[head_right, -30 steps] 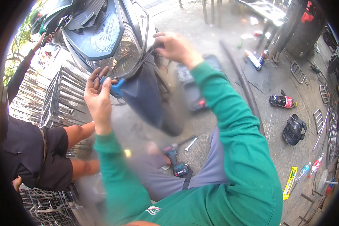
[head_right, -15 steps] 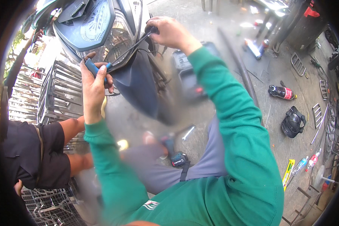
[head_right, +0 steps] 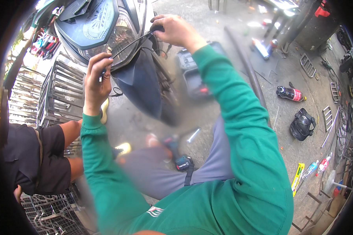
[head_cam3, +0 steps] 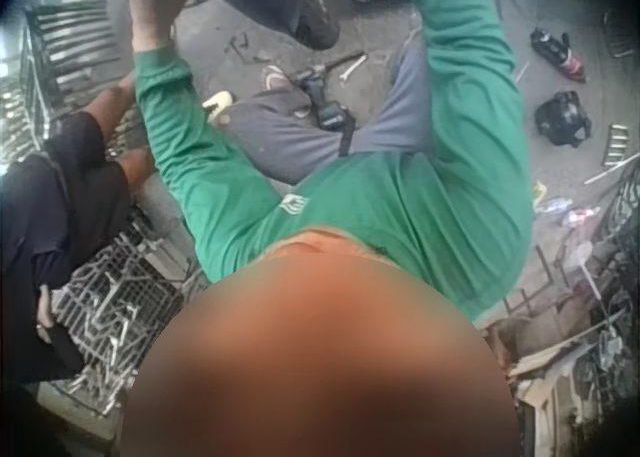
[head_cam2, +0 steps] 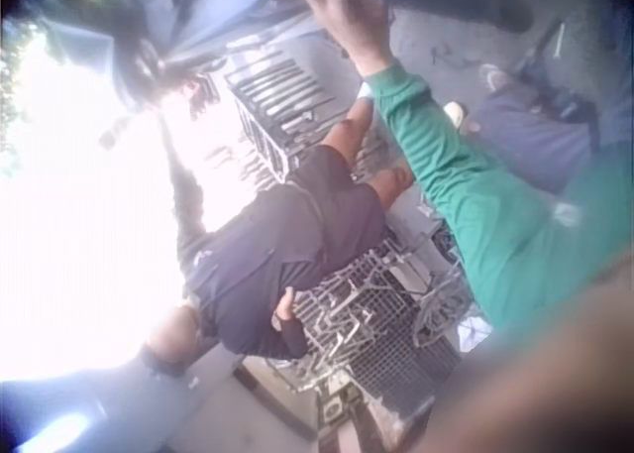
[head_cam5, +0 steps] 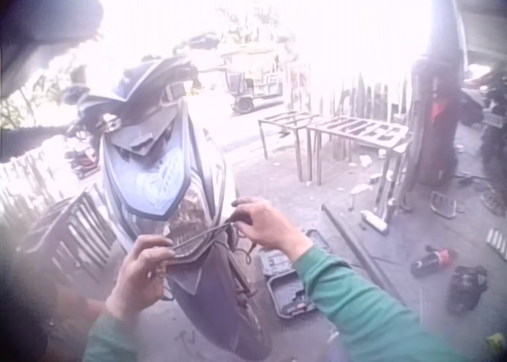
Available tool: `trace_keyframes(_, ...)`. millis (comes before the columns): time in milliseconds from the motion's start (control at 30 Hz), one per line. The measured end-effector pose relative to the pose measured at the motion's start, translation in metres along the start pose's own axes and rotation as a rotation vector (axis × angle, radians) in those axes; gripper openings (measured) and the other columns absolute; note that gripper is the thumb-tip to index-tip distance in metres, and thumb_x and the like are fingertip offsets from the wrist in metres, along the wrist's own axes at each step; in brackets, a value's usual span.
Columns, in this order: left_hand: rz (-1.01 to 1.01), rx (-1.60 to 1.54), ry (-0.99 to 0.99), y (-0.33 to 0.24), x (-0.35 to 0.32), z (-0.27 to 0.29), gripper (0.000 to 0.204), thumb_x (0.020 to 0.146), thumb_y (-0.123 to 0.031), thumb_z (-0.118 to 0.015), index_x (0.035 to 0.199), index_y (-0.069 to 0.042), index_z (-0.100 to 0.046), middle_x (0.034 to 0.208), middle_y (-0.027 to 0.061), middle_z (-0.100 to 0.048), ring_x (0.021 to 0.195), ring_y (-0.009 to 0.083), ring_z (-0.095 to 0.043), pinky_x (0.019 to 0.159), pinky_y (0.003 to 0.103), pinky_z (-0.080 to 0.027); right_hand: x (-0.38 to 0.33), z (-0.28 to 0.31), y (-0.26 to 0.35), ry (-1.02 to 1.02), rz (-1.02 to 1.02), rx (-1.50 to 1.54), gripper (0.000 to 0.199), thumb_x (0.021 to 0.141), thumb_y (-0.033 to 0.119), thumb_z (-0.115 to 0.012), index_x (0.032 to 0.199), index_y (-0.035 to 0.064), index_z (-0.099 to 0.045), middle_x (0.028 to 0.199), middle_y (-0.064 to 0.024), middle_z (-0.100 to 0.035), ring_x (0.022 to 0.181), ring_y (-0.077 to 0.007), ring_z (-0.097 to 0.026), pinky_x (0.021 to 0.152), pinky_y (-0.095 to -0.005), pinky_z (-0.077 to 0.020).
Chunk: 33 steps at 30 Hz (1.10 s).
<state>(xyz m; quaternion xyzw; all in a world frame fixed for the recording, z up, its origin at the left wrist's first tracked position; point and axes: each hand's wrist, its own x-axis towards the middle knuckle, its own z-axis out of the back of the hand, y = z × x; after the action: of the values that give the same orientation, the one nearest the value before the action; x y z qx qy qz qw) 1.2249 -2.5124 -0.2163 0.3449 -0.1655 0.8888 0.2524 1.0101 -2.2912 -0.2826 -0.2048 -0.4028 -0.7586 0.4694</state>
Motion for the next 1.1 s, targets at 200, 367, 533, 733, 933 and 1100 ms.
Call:
trace_keyframes(200, 0.539, -0.195, 0.246, -0.001, 0.014, 0.009, 0.037, 0.088, 0.004, -0.060, 0.124, -0.003, -0.067, 0.111, 0.0191, -0.071, 0.106, 0.0256, -0.071, 0.094, 0.034, -0.053, 0.000, 0.006, -0.005, -0.001, -0.044, 0.090, 0.047, 0.081, 0.016, -0.078, 0.126, 0.0074, -0.067, 0.119, -0.0113, -0.073, 0.105, -0.0271, -0.071, 0.096, -0.0361, -0.0558)
trace_keyframes(367, 0.213, 0.052, 0.326, 0.010, 0.019, 0.014, 0.049, 0.083, 0.005, -0.062, 0.131, -0.004, -0.065, 0.112, 0.0197, -0.069, 0.105, 0.0334, -0.069, 0.095, 0.037, -0.053, -0.001, 0.004, -0.016, 0.108, -0.208, 0.242, 0.058, 0.077, 0.015, -0.082, 0.132, 0.0072, -0.063, 0.112, -0.0114, -0.073, 0.102, -0.0185, -0.069, 0.095, -0.0332, -0.0552)
trace_keyframes(533, -0.061, 0.545, 0.477, 0.009, 0.012, 0.019, 0.069, 0.079, 0.004, -0.064, 0.146, -0.008, -0.055, 0.112, 0.0136, -0.062, 0.103, 0.0316, -0.063, 0.090, 0.040, -0.053, 0.000, 0.000, -0.020, 0.101, -0.214, 0.247, 0.058, 0.074, 0.023, -0.082, 0.129, 0.0129, -0.065, 0.109, -0.0106, -0.075, 0.100, -0.0219, -0.072, 0.091, -0.0344, -0.0578)
trace_keyframes(733, -0.172, 0.670, 0.418, 0.008, 0.013, 0.018, 0.073, 0.079, 0.004, -0.061, 0.150, -0.011, -0.054, 0.109, 0.0114, -0.061, 0.100, 0.0292, -0.062, 0.089, 0.041, -0.052, -0.001, 0.003, -0.012, 0.027, -0.016, 0.074, 0.043, 0.079, 0.034, -0.085, 0.119, 0.0194, -0.077, 0.134, -0.0149, -0.066, 0.117, -0.0284, -0.067, 0.101, -0.0398, -0.0533)
trace_keyframes(933, 0.136, 0.416, 0.156, -0.007, 0.005, 0.020, 0.092, 0.072, 0.012, -0.065, 0.157, -0.013, -0.042, 0.129, 0.0181, -0.059, 0.123, 0.0363, -0.056, 0.100, 0.041, -0.050, 0.000, -0.001, 0.000, -0.018, 0.005, 0.000, 0.019, 0.091, 0.024, -0.075, 0.105, 0.0138, -0.081, 0.127, -0.0118, -0.070, 0.113, -0.0320, -0.067, 0.098, -0.0400, -0.0539)
trace_keyframes(1100, 1.020, -1.150, -0.034, -0.022, -0.013, 0.027, 0.075, 0.089, -0.009, -0.065, 0.156, -0.004, -0.033, 0.127, 0.0198, -0.060, 0.108, 0.0294, -0.068, 0.083, 0.045, -0.061, 0.000, 0.001, 0.001, -0.046, 0.060, -0.025, 0.021, 0.092, 0.024, -0.076, 0.103, 0.0067, -0.079, 0.120, -0.0093, -0.071, 0.103, -0.0311, -0.071, 0.089, -0.0384, -0.0566)
